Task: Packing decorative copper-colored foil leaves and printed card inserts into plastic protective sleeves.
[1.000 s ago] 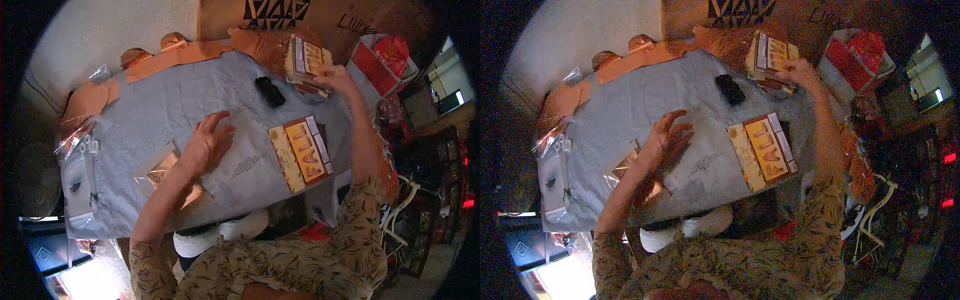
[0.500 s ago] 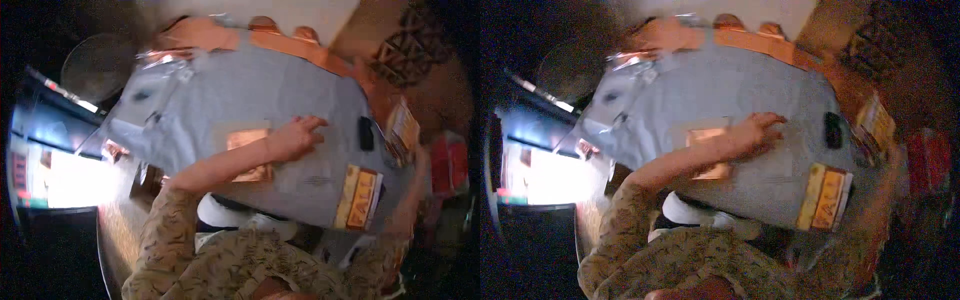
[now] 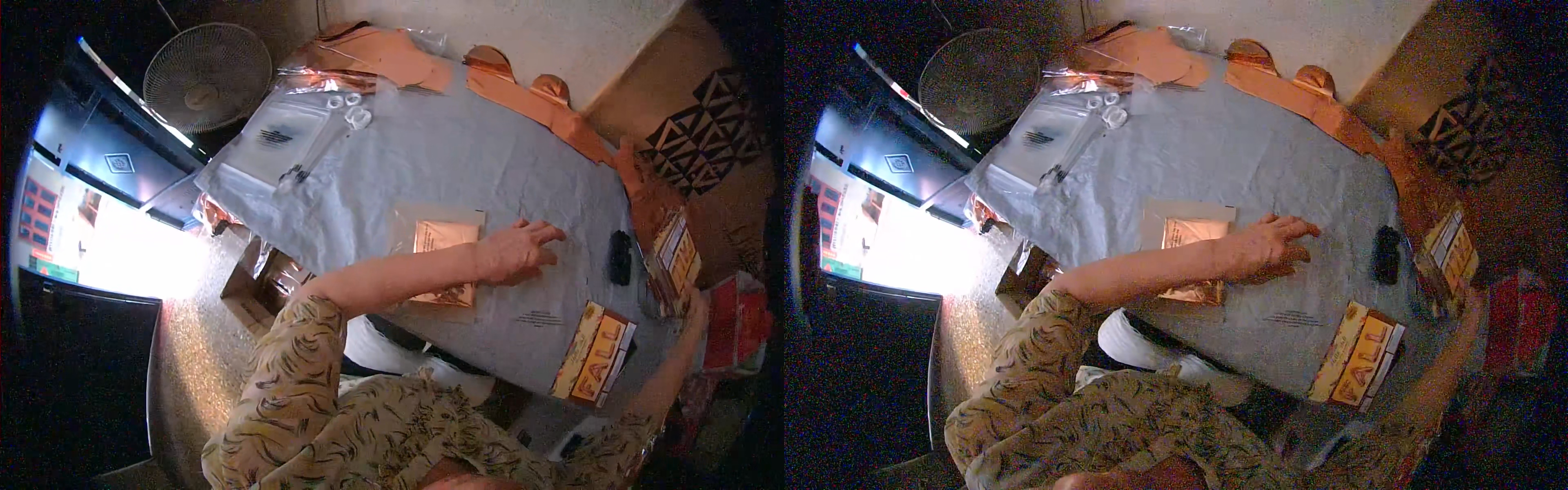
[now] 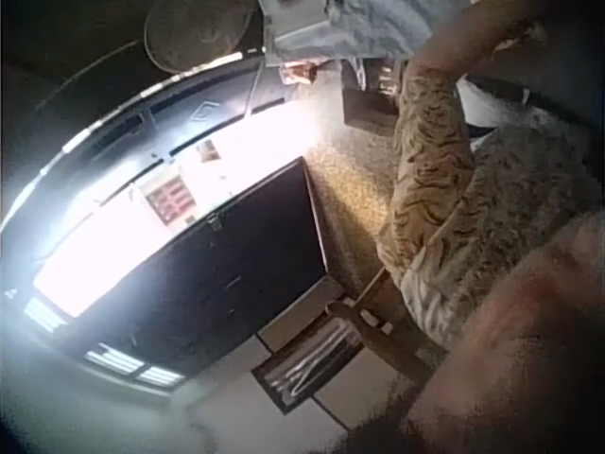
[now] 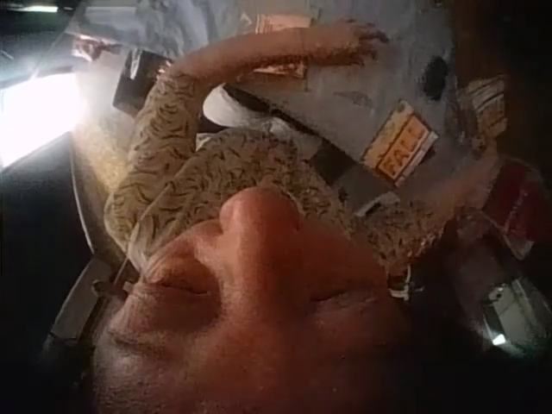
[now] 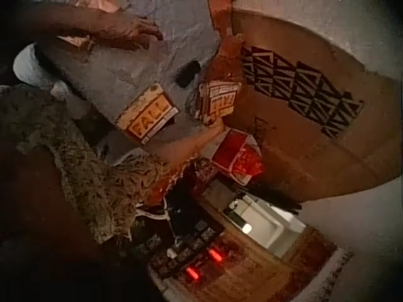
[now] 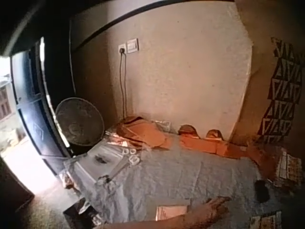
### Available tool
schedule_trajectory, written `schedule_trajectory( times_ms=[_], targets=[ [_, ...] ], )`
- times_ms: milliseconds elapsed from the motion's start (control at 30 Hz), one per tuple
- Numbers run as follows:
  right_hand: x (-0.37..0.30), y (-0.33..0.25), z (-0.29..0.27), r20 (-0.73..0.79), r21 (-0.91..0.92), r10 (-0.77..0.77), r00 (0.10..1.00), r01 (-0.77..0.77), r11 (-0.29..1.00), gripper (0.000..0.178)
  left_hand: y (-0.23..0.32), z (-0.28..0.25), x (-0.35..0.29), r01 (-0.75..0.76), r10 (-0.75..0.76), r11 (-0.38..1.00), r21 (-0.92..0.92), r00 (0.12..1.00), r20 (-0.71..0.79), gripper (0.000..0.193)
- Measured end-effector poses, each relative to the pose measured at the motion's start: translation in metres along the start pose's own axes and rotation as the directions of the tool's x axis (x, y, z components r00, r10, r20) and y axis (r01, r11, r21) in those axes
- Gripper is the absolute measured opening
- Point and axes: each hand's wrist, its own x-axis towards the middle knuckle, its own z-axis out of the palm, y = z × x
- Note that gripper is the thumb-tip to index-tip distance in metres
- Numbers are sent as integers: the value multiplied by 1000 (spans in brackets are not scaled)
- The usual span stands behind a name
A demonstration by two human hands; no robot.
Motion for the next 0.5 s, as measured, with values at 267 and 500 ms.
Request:
schedule_trajectory(
  times_ms=[267, 500],
  targets=[
    [23, 99, 29, -115, 105, 44, 992, -32, 994, 32, 0, 0, 3, 34, -31, 999, -23, 994, 107, 29],
    [101, 70, 44, -56, -625, -169, 984, 98, 774, 35, -3, -8, -5, 45, -46, 999, 9, 996, 74, 29]
  ],
)
